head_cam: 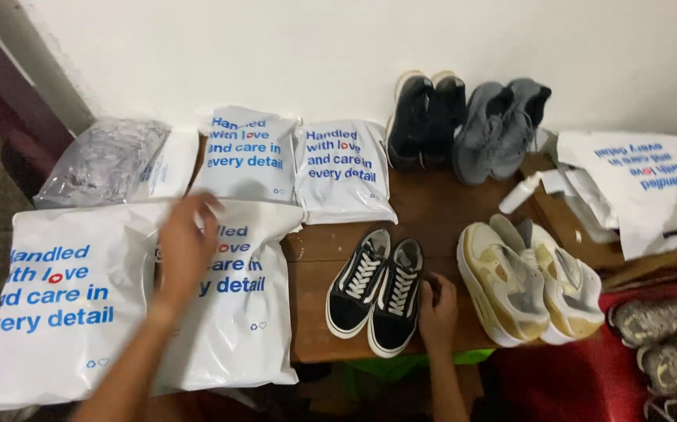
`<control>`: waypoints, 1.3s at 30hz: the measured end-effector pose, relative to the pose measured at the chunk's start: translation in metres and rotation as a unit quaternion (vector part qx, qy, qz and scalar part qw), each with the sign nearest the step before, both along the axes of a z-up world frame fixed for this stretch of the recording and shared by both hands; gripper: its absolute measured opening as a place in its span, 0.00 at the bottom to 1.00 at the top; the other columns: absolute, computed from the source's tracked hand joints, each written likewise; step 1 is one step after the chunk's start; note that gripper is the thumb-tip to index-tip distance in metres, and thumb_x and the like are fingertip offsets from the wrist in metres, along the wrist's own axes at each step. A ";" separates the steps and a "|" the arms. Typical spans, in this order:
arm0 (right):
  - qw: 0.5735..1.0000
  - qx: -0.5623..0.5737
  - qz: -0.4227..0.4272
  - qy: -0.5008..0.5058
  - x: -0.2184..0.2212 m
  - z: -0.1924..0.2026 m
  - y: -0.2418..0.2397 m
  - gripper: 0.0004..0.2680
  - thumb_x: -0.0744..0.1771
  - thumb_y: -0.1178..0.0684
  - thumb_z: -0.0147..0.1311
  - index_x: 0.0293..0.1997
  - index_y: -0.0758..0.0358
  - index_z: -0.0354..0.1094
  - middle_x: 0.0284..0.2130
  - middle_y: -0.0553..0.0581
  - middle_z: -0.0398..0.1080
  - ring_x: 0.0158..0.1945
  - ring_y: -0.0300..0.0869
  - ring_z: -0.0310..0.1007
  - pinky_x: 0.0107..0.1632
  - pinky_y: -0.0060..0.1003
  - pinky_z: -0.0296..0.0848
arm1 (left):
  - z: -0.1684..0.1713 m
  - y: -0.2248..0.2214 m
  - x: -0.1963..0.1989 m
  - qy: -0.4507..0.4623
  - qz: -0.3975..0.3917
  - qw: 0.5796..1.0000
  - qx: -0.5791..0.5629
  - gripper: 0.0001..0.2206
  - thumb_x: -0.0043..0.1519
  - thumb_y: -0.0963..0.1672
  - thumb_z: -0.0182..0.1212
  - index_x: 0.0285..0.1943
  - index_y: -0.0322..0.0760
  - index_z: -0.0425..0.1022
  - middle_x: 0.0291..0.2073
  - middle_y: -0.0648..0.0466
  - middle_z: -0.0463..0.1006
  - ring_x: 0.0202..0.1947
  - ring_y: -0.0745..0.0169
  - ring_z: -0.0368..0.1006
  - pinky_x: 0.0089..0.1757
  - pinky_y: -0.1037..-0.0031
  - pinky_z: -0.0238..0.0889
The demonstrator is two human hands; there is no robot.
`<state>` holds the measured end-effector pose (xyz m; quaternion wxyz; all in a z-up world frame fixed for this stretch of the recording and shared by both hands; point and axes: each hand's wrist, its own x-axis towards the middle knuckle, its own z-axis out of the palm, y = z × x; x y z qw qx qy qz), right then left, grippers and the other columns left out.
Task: Packaging various pairs of shoes into white plastic shipping bags on a wooden workbench.
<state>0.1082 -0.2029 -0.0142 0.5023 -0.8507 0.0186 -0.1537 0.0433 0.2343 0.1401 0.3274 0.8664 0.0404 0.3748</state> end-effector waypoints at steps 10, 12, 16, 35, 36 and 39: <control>0.998 0.056 -0.002 0.004 -0.001 0.020 0.010 0.14 0.74 0.48 0.45 0.60 0.69 0.66 0.53 0.69 0.67 0.62 0.60 0.67 0.64 0.58 0.65 | -0.129 0.213 0.167 0.455 0.101 0.861 0.201 0.20 0.65 0.49 0.46 0.59 0.60 0.84 0.55 0.52 0.85 0.57 0.37 0.78 0.55 0.40 0.64; 0.998 0.055 0.001 -0.002 0.004 0.016 0.007 0.14 0.73 0.47 0.46 0.60 0.69 0.67 0.53 0.70 0.67 0.62 0.61 0.67 0.63 0.58 0.66 | -0.111 0.189 0.158 0.479 0.127 0.845 0.200 0.21 0.64 0.48 0.45 0.59 0.53 0.85 0.54 0.49 0.85 0.57 0.39 0.78 0.57 0.44 0.60; 0.999 0.050 0.004 0.001 -0.002 0.025 0.010 0.15 0.73 0.46 0.46 0.60 0.68 0.67 0.52 0.70 0.68 0.62 0.63 0.67 0.62 0.58 0.67 | -0.119 0.188 0.158 0.489 0.168 0.831 0.202 0.20 0.64 0.43 0.44 0.51 0.37 0.87 0.45 0.42 0.88 0.51 0.39 0.80 0.58 0.47 0.54; 1.000 -0.015 0.010 -0.010 0.003 0.010 0.007 0.14 0.70 0.46 0.47 0.58 0.63 0.67 0.51 0.61 0.69 0.57 0.50 0.69 0.59 0.46 0.66 | -0.074 0.202 0.151 0.507 0.139 0.847 0.079 0.20 0.62 0.35 0.51 0.61 0.36 0.82 0.58 0.43 0.79 0.55 0.38 0.76 0.49 0.58 0.74; 1.000 -0.009 0.005 -0.002 0.003 0.011 0.007 0.14 0.70 0.47 0.47 0.58 0.63 0.68 0.51 0.60 0.70 0.57 0.49 0.70 0.59 0.45 0.68 | -0.059 0.186 0.147 0.531 0.160 0.830 0.063 0.15 0.62 0.42 0.56 0.56 0.33 0.81 0.52 0.42 0.80 0.49 0.40 0.78 0.45 0.58 0.75; 1.000 0.000 -0.004 0.006 0.003 0.014 0.009 0.14 0.70 0.48 0.48 0.59 0.63 0.68 0.52 0.60 0.70 0.57 0.49 0.70 0.58 0.43 0.69 | -0.057 0.177 0.150 0.566 0.179 0.799 0.092 0.22 0.61 0.54 0.63 0.50 0.32 0.81 0.45 0.45 0.83 0.44 0.44 0.81 0.41 0.60 0.75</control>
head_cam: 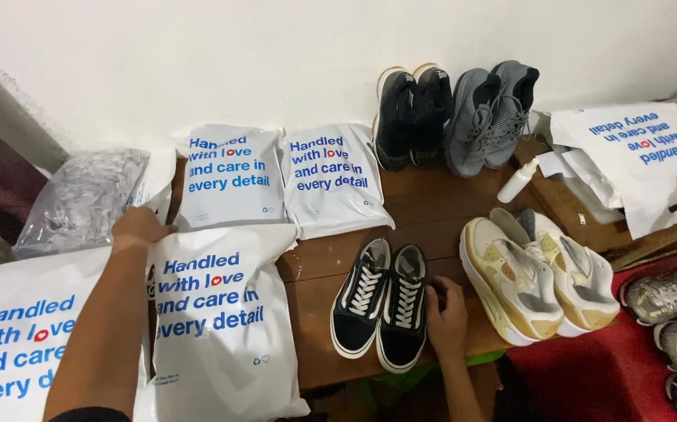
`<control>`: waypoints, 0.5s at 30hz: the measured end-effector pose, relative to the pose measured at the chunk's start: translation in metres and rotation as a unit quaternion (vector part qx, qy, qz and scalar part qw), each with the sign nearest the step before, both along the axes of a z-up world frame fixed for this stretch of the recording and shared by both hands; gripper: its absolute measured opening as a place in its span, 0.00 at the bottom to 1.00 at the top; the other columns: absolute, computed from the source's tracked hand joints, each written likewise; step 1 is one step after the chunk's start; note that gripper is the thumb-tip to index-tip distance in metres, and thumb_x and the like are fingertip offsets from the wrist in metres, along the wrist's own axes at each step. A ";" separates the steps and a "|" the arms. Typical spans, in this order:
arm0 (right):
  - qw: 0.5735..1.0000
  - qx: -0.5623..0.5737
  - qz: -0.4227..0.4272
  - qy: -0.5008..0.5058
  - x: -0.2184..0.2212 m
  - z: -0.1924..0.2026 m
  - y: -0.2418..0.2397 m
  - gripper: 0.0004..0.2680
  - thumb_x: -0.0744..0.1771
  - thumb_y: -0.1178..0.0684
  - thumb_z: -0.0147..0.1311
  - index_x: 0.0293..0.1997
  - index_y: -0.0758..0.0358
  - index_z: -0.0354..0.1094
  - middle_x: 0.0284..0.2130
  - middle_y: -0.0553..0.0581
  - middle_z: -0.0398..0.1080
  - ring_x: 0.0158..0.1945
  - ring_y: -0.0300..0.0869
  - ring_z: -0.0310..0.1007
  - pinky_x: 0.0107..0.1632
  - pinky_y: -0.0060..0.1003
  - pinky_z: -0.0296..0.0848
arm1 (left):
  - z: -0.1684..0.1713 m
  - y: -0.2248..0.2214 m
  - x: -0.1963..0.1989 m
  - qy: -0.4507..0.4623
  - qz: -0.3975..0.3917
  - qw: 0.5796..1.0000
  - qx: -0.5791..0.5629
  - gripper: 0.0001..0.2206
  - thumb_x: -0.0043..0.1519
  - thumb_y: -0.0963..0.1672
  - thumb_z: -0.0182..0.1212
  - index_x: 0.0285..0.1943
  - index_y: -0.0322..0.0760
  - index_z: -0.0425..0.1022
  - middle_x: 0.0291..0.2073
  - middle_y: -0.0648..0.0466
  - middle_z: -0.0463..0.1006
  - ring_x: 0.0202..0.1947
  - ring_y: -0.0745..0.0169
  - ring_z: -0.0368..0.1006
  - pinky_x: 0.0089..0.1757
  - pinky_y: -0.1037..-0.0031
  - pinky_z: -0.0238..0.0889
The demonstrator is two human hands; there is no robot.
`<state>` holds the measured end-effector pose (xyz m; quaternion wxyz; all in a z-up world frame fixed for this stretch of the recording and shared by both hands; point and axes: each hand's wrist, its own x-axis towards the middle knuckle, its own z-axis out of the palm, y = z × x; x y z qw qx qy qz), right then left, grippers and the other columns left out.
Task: Packaging various pairs of shoes into white plastic shipping bags on a wooden workbench.
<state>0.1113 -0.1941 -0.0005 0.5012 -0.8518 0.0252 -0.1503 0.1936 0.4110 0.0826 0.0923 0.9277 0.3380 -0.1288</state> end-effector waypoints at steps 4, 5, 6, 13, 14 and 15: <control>1.000 0.006 -0.009 0.012 0.002 -0.003 -0.001 0.13 0.69 0.50 0.48 0.58 0.63 0.68 0.52 0.61 0.70 0.55 0.49 0.71 0.57 0.42 0.70 | -0.023 0.015 0.013 -0.003 -0.019 0.998 0.062 0.12 0.60 0.40 0.56 0.49 0.35 0.82 0.44 0.47 0.83 0.43 0.46 0.81 0.38 0.65 0.76; 1.000 0.005 -0.008 0.013 0.003 -0.005 -0.001 0.13 0.69 0.50 0.48 0.58 0.63 0.68 0.52 0.61 0.70 0.55 0.49 0.71 0.57 0.42 0.70 | -0.028 0.022 0.016 -0.002 -0.018 0.998 0.061 0.12 0.60 0.40 0.56 0.49 0.35 0.82 0.44 0.47 0.83 0.43 0.46 0.81 0.38 0.65 0.76; 1.000 -0.005 -0.007 0.000 0.003 -0.007 -0.002 0.13 0.69 0.50 0.48 0.58 0.63 0.68 0.52 0.62 0.70 0.55 0.49 0.71 0.57 0.42 0.70 | -0.034 0.029 0.019 -0.014 -0.013 0.998 0.060 0.12 0.62 0.39 0.53 0.49 0.32 0.82 0.44 0.45 0.83 0.42 0.44 0.81 0.38 0.63 0.76; 1.000 -0.014 -0.018 0.004 0.000 -0.001 0.000 0.13 0.70 0.49 0.48 0.58 0.63 0.69 0.54 0.60 0.70 0.58 0.49 0.69 0.60 0.44 0.67 | -0.051 0.075 0.019 -0.110 0.047 0.993 0.010 0.10 0.61 0.37 0.50 0.38 0.23 0.80 0.37 0.38 0.83 0.34 0.36 0.79 0.31 0.58 0.75; 1.000 -0.014 -0.017 0.003 0.003 -0.009 -0.003 0.13 0.70 0.49 0.48 0.58 0.63 0.69 0.54 0.60 0.70 0.58 0.49 0.69 0.60 0.44 0.67 | -0.045 0.075 0.015 -0.111 0.048 0.993 0.010 0.10 0.61 0.37 0.50 0.38 0.23 0.80 0.37 0.38 0.83 0.34 0.36 0.79 0.31 0.58 0.75; 0.999 -0.008 -0.031 -0.016 0.006 -0.017 -0.006 0.13 0.70 0.49 0.48 0.58 0.61 0.69 0.54 0.59 0.70 0.59 0.48 0.69 0.61 0.43 0.67 | -0.040 0.075 0.012 -0.124 0.045 0.991 -0.002 0.11 0.61 0.38 0.49 0.39 0.23 0.80 0.37 0.37 0.82 0.35 0.35 0.78 0.32 0.57 0.74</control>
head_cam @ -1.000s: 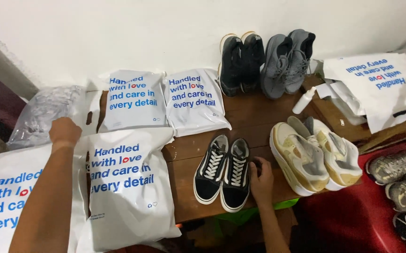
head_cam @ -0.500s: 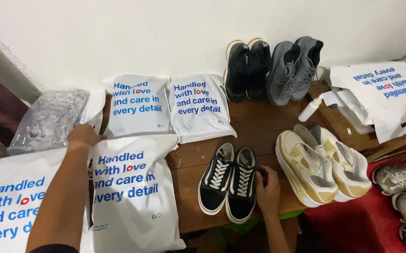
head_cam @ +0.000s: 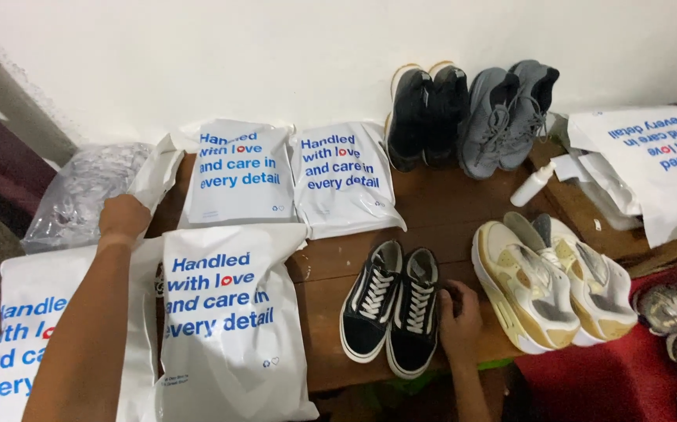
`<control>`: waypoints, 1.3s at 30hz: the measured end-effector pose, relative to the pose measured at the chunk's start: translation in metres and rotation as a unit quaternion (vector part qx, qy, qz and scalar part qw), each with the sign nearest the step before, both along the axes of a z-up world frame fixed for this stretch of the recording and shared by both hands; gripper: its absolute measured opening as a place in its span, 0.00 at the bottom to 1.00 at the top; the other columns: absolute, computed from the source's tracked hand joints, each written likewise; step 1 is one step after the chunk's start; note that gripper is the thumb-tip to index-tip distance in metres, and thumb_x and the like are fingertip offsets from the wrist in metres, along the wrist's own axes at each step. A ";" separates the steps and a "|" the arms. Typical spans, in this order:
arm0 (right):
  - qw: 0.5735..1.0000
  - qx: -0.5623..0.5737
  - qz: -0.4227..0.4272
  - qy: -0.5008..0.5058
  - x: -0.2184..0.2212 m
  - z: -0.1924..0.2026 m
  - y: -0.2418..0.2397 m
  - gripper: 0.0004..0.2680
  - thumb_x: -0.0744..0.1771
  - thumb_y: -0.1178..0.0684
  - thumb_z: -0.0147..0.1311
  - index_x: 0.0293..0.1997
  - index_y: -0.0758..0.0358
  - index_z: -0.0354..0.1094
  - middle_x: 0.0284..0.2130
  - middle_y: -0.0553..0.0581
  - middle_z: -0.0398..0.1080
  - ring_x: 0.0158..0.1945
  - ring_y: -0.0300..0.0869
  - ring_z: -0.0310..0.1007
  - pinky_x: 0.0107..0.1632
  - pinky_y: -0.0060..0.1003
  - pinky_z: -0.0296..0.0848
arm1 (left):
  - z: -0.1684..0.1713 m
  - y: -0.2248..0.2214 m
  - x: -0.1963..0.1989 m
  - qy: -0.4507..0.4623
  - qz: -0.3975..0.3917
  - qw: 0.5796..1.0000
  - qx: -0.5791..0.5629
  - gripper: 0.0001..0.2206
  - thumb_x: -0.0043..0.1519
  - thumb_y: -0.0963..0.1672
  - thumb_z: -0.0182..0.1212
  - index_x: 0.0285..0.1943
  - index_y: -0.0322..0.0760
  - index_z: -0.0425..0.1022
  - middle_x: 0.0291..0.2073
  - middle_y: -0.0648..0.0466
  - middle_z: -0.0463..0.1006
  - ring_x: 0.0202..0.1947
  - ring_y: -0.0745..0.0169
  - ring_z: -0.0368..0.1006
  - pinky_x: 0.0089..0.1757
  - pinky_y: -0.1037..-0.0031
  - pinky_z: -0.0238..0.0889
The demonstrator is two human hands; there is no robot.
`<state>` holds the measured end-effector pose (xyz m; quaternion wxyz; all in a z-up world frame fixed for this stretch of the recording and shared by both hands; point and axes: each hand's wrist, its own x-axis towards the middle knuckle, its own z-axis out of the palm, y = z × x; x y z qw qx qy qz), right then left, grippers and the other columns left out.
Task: Packaging various pairs of shoes into white plastic shipping bags on a wooden workbench.
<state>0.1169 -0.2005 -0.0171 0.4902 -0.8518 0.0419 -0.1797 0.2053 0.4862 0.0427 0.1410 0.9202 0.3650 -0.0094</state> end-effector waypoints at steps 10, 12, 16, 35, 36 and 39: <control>0.963 0.143 0.036 -0.227 -0.016 0.137 0.139 0.04 0.72 0.59 0.48 0.48 0.61 0.69 0.42 0.55 0.72 0.47 0.43 0.73 0.55 0.37 0.73 | 0.000 0.034 -0.021 -0.126 -0.050 0.989 -0.062 0.11 0.64 0.47 0.66 0.43 0.34 0.86 0.40 0.46 0.85 0.45 0.48 0.77 0.44 0.62 0.70; 0.951 0.174 0.173 -0.187 -0.003 0.157 0.201 0.04 0.70 0.59 0.52 0.47 0.63 0.72 0.41 0.58 0.74 0.48 0.44 0.75 0.56 0.41 0.73 | 0.002 0.031 -0.023 -0.138 -0.068 0.986 -0.061 0.12 0.64 0.46 0.65 0.48 0.30 0.85 0.42 0.38 0.84 0.45 0.39 0.78 0.42 0.57 0.74; 0.867 0.128 0.476 -0.072 0.031 0.175 0.316 0.10 0.68 0.61 0.55 0.55 0.67 0.70 0.46 0.68 0.75 0.50 0.58 0.77 0.55 0.51 0.76 | -0.010 0.039 -0.023 -0.149 -0.074 0.984 -0.064 0.15 0.66 0.45 0.62 0.53 0.26 0.83 0.44 0.33 0.83 0.46 0.33 0.79 0.41 0.51 0.77; 0.784 -0.107 0.561 0.243 0.163 -0.011 0.623 0.23 0.69 0.50 0.39 0.76 0.66 0.51 0.69 0.69 0.59 0.71 0.60 0.60 0.70 0.55 0.61 | -0.017 0.038 -0.033 -0.126 -0.096 0.974 -0.163 0.18 0.61 0.50 0.63 0.56 0.42 0.83 0.52 0.40 0.82 0.58 0.32 0.73 0.57 0.49 0.66; 0.795 -0.108 0.548 0.237 0.181 -0.046 0.641 0.19 0.68 0.51 0.43 0.66 0.69 0.62 0.56 0.69 0.68 0.58 0.58 0.68 0.59 0.51 0.69 | 0.006 0.025 -0.042 -0.120 -0.107 0.971 -0.174 0.18 0.62 0.49 0.60 0.57 0.39 0.82 0.54 0.38 0.81 0.60 0.31 0.71 0.59 0.48 0.64; 0.825 -0.072 0.503 0.248 0.171 -0.029 0.623 0.12 0.66 0.52 0.44 0.45 0.69 0.72 0.33 0.63 0.71 0.35 0.49 0.70 0.38 0.41 0.71 | 0.052 -0.005 -0.060 -0.133 -0.117 0.958 -0.226 0.18 0.66 0.48 0.53 0.61 0.37 0.78 0.58 0.35 0.78 0.63 0.30 0.68 0.61 0.48 0.60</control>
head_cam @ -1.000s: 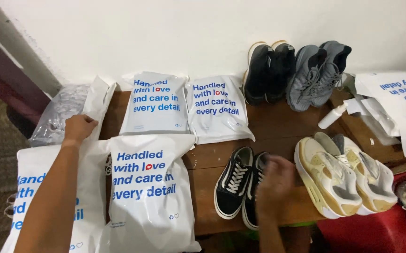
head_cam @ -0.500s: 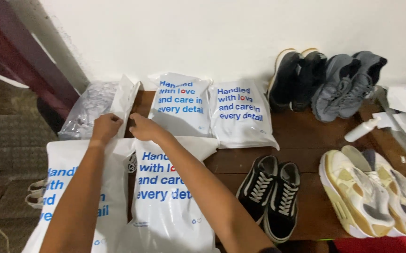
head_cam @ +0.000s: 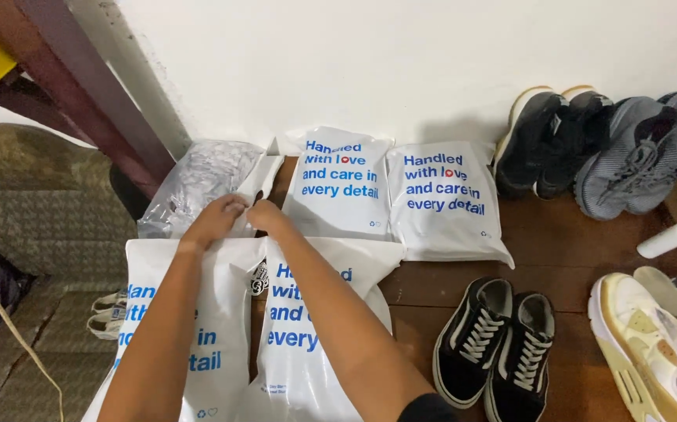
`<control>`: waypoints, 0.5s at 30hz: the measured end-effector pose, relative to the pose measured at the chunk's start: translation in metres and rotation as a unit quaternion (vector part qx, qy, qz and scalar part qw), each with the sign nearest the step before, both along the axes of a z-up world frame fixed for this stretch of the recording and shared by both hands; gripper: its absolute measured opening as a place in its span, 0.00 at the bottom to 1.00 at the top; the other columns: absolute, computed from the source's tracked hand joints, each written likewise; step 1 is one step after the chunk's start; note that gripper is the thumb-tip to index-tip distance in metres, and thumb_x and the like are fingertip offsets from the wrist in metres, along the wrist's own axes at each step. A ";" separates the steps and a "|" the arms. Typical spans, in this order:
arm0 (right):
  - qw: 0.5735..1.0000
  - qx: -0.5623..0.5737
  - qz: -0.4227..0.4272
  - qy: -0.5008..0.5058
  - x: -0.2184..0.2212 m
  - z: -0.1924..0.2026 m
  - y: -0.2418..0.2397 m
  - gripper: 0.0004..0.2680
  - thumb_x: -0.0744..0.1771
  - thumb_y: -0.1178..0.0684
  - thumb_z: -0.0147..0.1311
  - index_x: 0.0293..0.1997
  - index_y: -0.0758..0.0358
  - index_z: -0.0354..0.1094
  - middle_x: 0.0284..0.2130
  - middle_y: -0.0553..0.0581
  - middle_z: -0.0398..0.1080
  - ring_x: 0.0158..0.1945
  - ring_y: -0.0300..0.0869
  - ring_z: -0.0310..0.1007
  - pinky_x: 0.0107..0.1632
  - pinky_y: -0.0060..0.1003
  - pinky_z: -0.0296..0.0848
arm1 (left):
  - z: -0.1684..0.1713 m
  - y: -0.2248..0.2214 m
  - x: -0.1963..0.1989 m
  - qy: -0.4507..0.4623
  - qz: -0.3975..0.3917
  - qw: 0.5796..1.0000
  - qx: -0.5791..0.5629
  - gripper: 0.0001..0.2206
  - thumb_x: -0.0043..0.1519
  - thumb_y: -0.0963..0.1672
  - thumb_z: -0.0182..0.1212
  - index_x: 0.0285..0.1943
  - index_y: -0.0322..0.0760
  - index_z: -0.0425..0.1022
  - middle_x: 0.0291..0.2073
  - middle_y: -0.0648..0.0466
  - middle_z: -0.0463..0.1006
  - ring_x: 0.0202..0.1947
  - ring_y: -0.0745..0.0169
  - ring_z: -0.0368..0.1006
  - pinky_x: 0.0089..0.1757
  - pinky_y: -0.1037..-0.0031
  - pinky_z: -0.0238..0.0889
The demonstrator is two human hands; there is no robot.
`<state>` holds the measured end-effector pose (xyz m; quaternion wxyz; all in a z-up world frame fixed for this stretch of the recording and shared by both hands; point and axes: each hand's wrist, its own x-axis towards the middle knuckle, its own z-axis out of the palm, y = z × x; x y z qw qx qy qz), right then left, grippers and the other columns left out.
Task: Packaging various pairs of shoes into white plastic shipping bags on a wooden workbench.
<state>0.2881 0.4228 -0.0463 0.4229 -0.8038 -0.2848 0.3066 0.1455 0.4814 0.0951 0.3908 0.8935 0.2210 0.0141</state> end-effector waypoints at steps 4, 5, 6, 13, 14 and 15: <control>0.995 0.062 -0.077 0.006 -0.023 0.049 -0.027 0.10 0.66 0.55 0.41 0.28 0.61 0.69 0.18 0.55 0.62 0.22 0.40 0.60 0.26 0.33 0.62 | 0.020 -0.008 0.000 -0.094 0.045 0.989 -0.103 0.16 0.68 0.48 0.48 0.59 0.43 0.77 0.49 0.44 0.79 0.51 0.48 0.73 0.55 0.56 0.64; 0.995 0.061 -0.076 0.007 -0.027 0.053 -0.029 0.10 0.66 0.55 0.41 0.28 0.61 0.69 0.18 0.55 0.62 0.22 0.40 0.60 0.26 0.33 0.62 | 0.007 0.005 0.006 -0.093 0.047 0.989 -0.103 0.16 0.68 0.48 0.48 0.59 0.43 0.77 0.49 0.44 0.79 0.51 0.48 0.73 0.55 0.56 0.64; 0.995 0.071 -0.075 -0.004 -0.028 0.057 -0.034 0.09 0.66 0.55 0.41 0.26 0.58 0.67 0.17 0.52 0.60 0.20 0.38 0.57 0.25 0.31 0.59 | -0.005 0.017 0.014 -0.155 0.028 0.987 -0.019 0.12 0.69 0.43 0.49 0.57 0.43 0.76 0.51 0.45 0.79 0.55 0.47 0.72 0.57 0.55 0.63; 0.999 0.044 -0.022 0.024 -0.071 0.144 -0.083 0.22 0.70 0.51 0.40 0.71 0.78 0.53 0.63 0.76 0.63 0.64 0.60 0.67 0.62 0.55 0.70 | -0.047 0.036 0.041 0.153 -0.009 0.953 0.263 0.26 0.68 0.46 0.52 0.76 0.71 0.61 0.83 0.49 0.29 0.78 0.30 0.20 0.63 0.23 0.28; 0.998 0.044 -0.026 0.023 -0.064 0.133 -0.077 0.22 0.70 0.51 0.40 0.71 0.78 0.53 0.63 0.76 0.63 0.64 0.60 0.67 0.62 0.55 0.70 | -0.045 0.034 0.044 0.151 -0.013 0.953 0.264 0.26 0.68 0.46 0.52 0.76 0.71 0.61 0.83 0.49 0.29 0.78 0.30 0.20 0.63 0.23 0.28; 0.997 0.067 -0.022 0.017 -0.056 0.121 -0.071 0.22 0.70 0.50 0.38 0.72 0.78 0.53 0.63 0.76 0.63 0.65 0.59 0.66 0.63 0.55 0.69 | -0.043 0.031 0.046 0.153 -0.012 0.952 0.266 0.26 0.68 0.46 0.50 0.77 0.67 0.60 0.82 0.49 0.27 0.78 0.30 0.20 0.62 0.24 0.37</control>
